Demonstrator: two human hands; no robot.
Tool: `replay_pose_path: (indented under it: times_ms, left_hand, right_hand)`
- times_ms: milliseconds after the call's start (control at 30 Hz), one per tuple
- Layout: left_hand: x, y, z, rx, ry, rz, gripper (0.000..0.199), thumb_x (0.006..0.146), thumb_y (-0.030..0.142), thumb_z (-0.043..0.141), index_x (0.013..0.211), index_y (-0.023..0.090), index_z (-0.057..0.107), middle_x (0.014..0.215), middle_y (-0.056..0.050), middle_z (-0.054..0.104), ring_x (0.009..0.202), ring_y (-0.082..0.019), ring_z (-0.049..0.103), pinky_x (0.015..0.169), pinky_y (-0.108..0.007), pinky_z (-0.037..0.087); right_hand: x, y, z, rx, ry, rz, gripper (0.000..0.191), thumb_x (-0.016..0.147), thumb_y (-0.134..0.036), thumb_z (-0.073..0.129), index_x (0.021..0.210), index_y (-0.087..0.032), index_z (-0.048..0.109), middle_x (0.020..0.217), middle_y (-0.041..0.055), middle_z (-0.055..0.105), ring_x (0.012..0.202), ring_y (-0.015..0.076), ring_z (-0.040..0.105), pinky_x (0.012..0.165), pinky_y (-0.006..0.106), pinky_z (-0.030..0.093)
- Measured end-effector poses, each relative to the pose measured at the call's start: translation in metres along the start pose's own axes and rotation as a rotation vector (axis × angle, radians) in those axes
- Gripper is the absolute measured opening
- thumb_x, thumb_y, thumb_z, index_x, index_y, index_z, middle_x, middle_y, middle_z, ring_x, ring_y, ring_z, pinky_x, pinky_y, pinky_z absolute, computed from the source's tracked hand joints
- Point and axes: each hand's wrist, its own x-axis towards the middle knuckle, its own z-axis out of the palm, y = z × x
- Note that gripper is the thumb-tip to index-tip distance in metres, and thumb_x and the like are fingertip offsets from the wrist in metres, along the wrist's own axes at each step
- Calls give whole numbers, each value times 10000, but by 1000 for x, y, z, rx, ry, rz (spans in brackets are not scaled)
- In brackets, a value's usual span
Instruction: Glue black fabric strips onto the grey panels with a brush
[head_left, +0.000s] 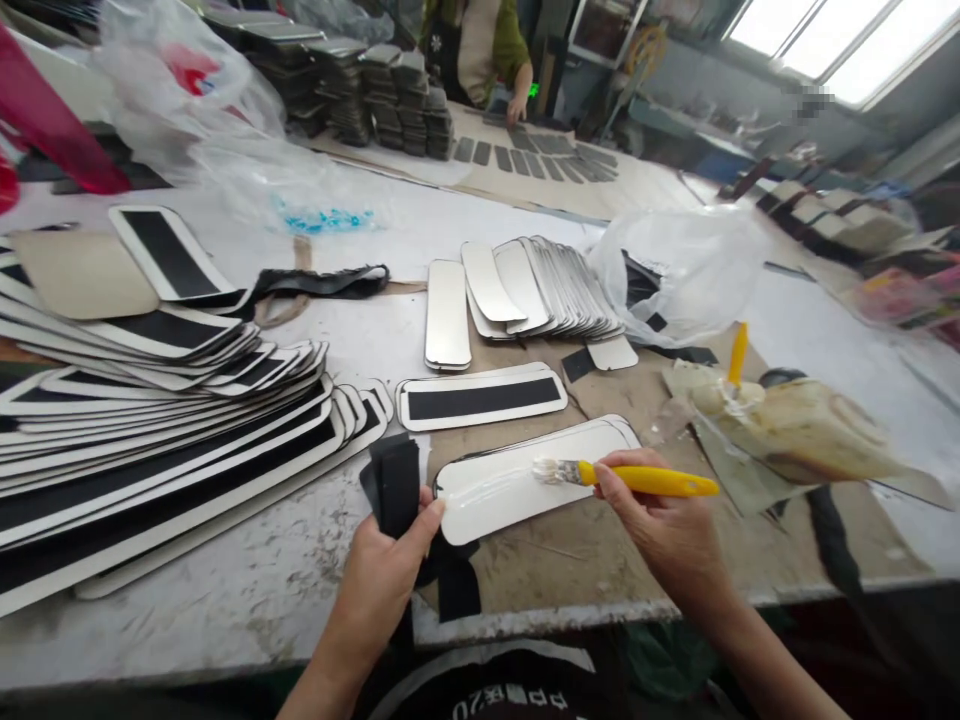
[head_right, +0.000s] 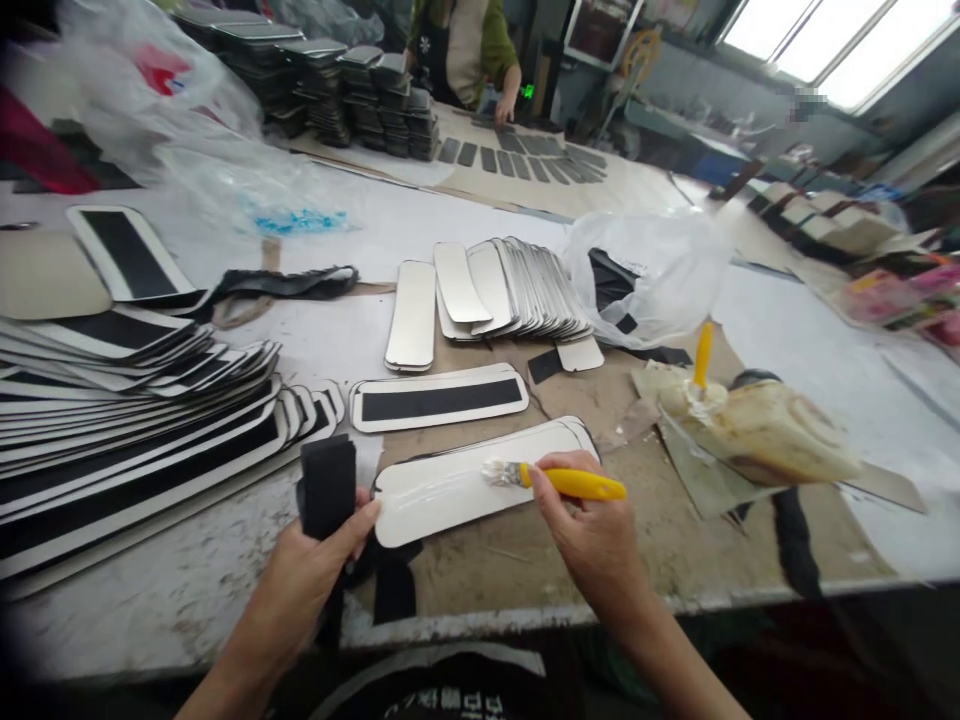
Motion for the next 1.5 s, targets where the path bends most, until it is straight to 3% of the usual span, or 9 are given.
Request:
replay_pose_path:
  times_ms: [467, 733, 867, 1033, 1200, 1367, 1500]
  left_hand:
    - [3, -6, 0, 38, 107, -95, 486, 531, 525, 778, 847, 174, 664, 619, 18, 628, 600, -165, 576, 571, -224, 463]
    - [-5, 8, 4, 26, 123, -105, 543, 454, 546, 796, 819, 165, 665, 547, 35, 563, 552, -156, 516, 534, -236, 430]
    - [-6, 7, 4, 59, 89, -56, 544, 492, 563, 775, 841, 161, 661, 550, 34, 543, 556, -155, 495, 542, -248, 404]
    - [-6, 1, -5, 73, 79, 53, 417, 678, 571, 659, 710, 157, 622, 535, 38, 457, 538, -120, 404, 519, -241, 329]
    - [-21, 20, -17, -125, 38, 189, 337, 846, 475, 496, 848, 157, 608, 601, 21, 517, 519, -91, 380, 500, -220, 312]
    - [-51, 41, -7, -271, -143, 145, 310, 854, 418, 518, 806, 127, 613, 608, -21, 585, 473, -73, 412, 462, -206, 304]
    - [-69, 39, 6, -284, -227, 121, 319, 831, 414, 565, 742, 119, 648, 592, -39, 609, 471, -82, 450, 467, -204, 332]
  right_hand:
    - [8, 25, -46, -300, 116, -188, 86, 871, -274, 533, 847, -210, 584, 813, 40, 591, 792, 190, 574, 751, 333, 458]
    - [5, 17, -66, -307, 115, -260, 48, 867, -237, 535, 881, -228, 581, 837, 40, 595, 799, 187, 586, 749, 320, 474]
    - [-1, 10, -71, -315, 149, -246, 47, 859, -246, 552, 874, -224, 590, 826, 42, 606, 789, 192, 586, 742, 330, 471]
    - [-5, 1, -71, -245, 172, -212, 112, 864, -300, 530, 832, -217, 597, 832, 33, 610, 793, 199, 589, 740, 331, 471]
    - [-1, -10, -55, -172, 40, -176, 233, 909, -372, 407, 904, -245, 603, 963, 46, 628, 958, 238, 581, 796, 356, 455]
    - [4, -42, -6, 141, -273, -160, 234, 885, -394, 453, 832, -219, 600, 706, 17, 596, 630, 165, 577, 564, 260, 465]
    - [-2, -68, 39, 465, -518, 69, 222, 790, -412, 604, 784, -195, 558, 624, -19, 547, 543, 130, 543, 514, 237, 447]
